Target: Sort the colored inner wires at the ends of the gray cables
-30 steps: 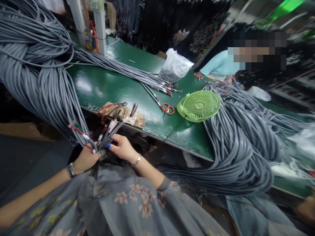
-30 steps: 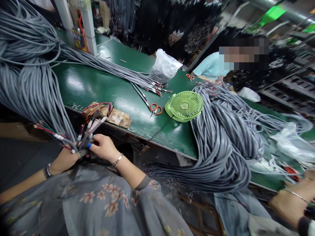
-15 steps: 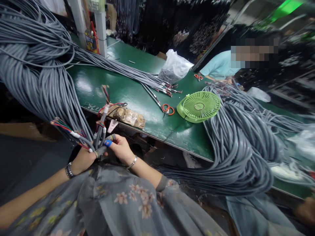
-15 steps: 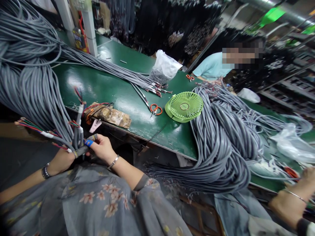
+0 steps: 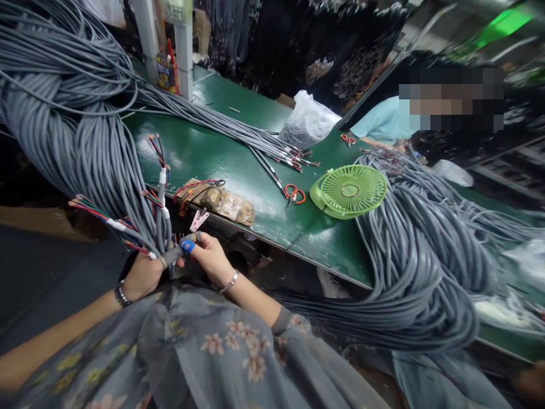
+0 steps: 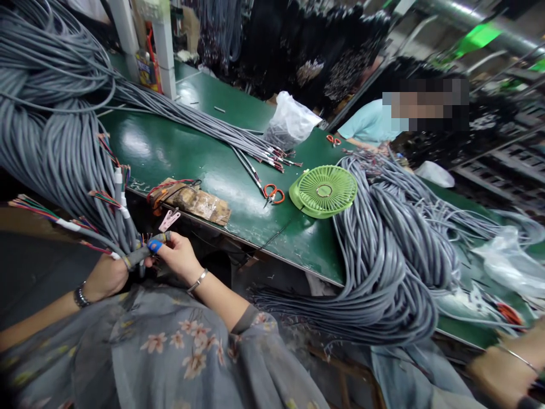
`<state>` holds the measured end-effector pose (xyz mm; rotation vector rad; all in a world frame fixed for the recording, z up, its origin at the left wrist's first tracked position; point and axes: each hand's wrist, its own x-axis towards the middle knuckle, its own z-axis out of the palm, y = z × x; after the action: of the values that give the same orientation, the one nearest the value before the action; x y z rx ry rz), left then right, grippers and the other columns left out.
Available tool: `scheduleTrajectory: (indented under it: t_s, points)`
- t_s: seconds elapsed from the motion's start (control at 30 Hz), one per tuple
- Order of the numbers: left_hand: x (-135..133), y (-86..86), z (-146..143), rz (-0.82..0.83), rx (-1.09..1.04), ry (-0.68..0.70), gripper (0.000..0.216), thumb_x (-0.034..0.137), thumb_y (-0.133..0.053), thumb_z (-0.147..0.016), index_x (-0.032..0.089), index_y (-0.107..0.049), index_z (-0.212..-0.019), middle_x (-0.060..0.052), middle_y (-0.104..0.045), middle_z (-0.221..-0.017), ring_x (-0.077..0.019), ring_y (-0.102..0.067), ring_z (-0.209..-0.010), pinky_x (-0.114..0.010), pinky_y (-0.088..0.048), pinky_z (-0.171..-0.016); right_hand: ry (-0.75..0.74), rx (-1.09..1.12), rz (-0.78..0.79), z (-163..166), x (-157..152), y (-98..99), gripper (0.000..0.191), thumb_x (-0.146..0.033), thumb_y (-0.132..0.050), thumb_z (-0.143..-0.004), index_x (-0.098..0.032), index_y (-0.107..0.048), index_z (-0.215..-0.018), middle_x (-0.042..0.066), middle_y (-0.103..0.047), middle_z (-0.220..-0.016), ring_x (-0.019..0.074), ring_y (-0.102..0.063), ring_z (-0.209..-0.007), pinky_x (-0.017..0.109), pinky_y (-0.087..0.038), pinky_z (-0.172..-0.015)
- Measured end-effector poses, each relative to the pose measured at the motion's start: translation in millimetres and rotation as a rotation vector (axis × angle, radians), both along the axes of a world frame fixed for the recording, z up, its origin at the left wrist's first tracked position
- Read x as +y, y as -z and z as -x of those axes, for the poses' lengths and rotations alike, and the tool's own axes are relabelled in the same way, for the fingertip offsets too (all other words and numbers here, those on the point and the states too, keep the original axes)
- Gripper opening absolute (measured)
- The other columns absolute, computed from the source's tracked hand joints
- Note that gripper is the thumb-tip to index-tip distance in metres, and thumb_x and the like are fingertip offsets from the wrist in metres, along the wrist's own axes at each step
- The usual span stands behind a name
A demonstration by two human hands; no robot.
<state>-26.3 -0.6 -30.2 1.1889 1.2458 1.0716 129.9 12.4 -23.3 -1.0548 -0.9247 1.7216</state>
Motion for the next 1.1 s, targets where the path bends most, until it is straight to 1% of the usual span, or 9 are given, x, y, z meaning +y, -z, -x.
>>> scheduleTrajectory:
  t_s: [0.17,0.27,0.43,0.53,0.63,0.73,0.83,0.93,1.1]
  points:
    - [-1,-7.1,-3,0.077,-0.012,0.011,0.035,0.042,-0.083,-0.06,0.023,-0.06,-0.041,-0.002,-0.064,-0.046,-0.0264,-0.07,-0.07,-0.034,-0.055,-0.071,-0.041,0.013,0.0,2,2,0.8,0.047,-0.052,-0.089,-0.057,-0.02,-0.059,-0.071,-0.005,-0.061,-0.055,0.0091,-0.053,-0.048,0.023,-0.042,-0.051]
    - [0,-9.6,-3,0.07,0.012,0.006,0.037,0.045,-0.083,-0.061,0.023,-0.061,-0.041,-0.002,-0.064,-0.046,-0.0251,-0.069,-0.066,-0.034,-0.054,-0.069,-0.041,0.019,0.017,2,2,-2.2,0.046,-0.054,-0.088,-0.059,-0.021,-0.059,-0.071,-0.006,-0.059,-0.053,0.0098,-0.052,-0.047,0.023,-0.042,-0.05]
    - [-1,-7.9,-4,0.022,0.011,-0.035,0.033,0.046,-0.082,-0.064,0.022,-0.067,-0.047,-0.002,-0.068,-0.052,-0.0205,-0.063,-0.058,-0.032,-0.051,-0.063,0.061,-0.002,0.041,5,-1,-6.8,0.039,-0.047,-0.088,-0.058,-0.022,-0.059,-0.065,-0.007,-0.055,-0.051,0.0091,-0.045,-0.047,0.024,-0.042,-0.05]
    - [-1,-9.2,-7,0.045,-0.033,-0.066,0.031,0.046,-0.083,-0.062,0.022,-0.07,-0.048,-0.002,-0.068,-0.052,-0.0193,-0.062,-0.056,-0.031,-0.05,-0.061,0.106,0.028,0.069,8,-2,-1.3,0.036,-0.044,-0.086,-0.06,-0.022,-0.058,-0.063,-0.007,-0.053,-0.051,0.0088,-0.043,-0.046,0.023,-0.04,-0.049]
    - [-1,-16.3,-9,0.084,-0.082,-0.074,0.031,0.044,-0.085,-0.057,0.021,-0.068,-0.045,-0.002,-0.066,-0.048,-0.018,-0.061,-0.054,-0.031,-0.051,-0.061,0.15,0.098,0.113,7,-1,8.4,0.033,-0.042,-0.085,-0.062,-0.021,-0.06,-0.064,-0.007,-0.053,-0.052,0.0085,-0.043,-0.047,0.022,-0.04,-0.049]
    - [2,-25.8,-8,0.135,-0.137,-0.062,0.03,0.041,-0.084,-0.055,0.021,-0.066,-0.042,-0.001,-0.063,-0.044,-0.0168,-0.06,-0.05,-0.03,-0.05,-0.059,0.196,0.205,0.178,0,7,15.5,0.032,-0.046,-0.08,-0.073,-0.02,-0.062,-0.069,-0.005,-0.056,-0.057,0.0089,-0.045,-0.05,0.022,-0.044,-0.051]
    - [8,-31.4,-7,0.185,-0.208,-0.022,0.025,0.037,-0.085,-0.054,0.021,-0.067,-0.047,0.0,-0.061,-0.042,-0.0158,-0.058,-0.047,-0.03,-0.05,-0.056,0.205,0.258,0.271,-7,20,17.2,0.04,-0.056,-0.072,-0.084,-0.018,-0.064,-0.074,-0.001,-0.061,-0.064,0.0094,-0.049,-0.052,0.022,-0.046,-0.053]
    - [14,-30.9,-7,0.203,-0.208,0.055,0.023,0.034,-0.084,-0.054,0.02,-0.067,-0.047,0.0,-0.061,-0.042,-0.0154,-0.057,-0.047,-0.03,-0.05,-0.055,0.159,0.292,0.293,-7,32,15.3,0.047,-0.064,-0.069,-0.085,-0.018,-0.066,-0.077,0.001,-0.064,-0.068,0.0102,-0.052,-0.055,0.022,-0.046,-0.053]
    - [21,-25.8,-13,0.211,-0.182,0.097,0.027,0.036,-0.084,-0.055,0.02,-0.064,-0.044,-0.001,-0.06,-0.043,-0.0147,-0.057,-0.047,-0.029,-0.05,-0.055,0.122,0.34,0.21,1,41,13.0,0.045,-0.064,-0.072,-0.084,-0.018,-0.07,-0.085,0.0,-0.063,-0.069,0.0123,-0.052,-0.058,0.024,-0.046,-0.054]
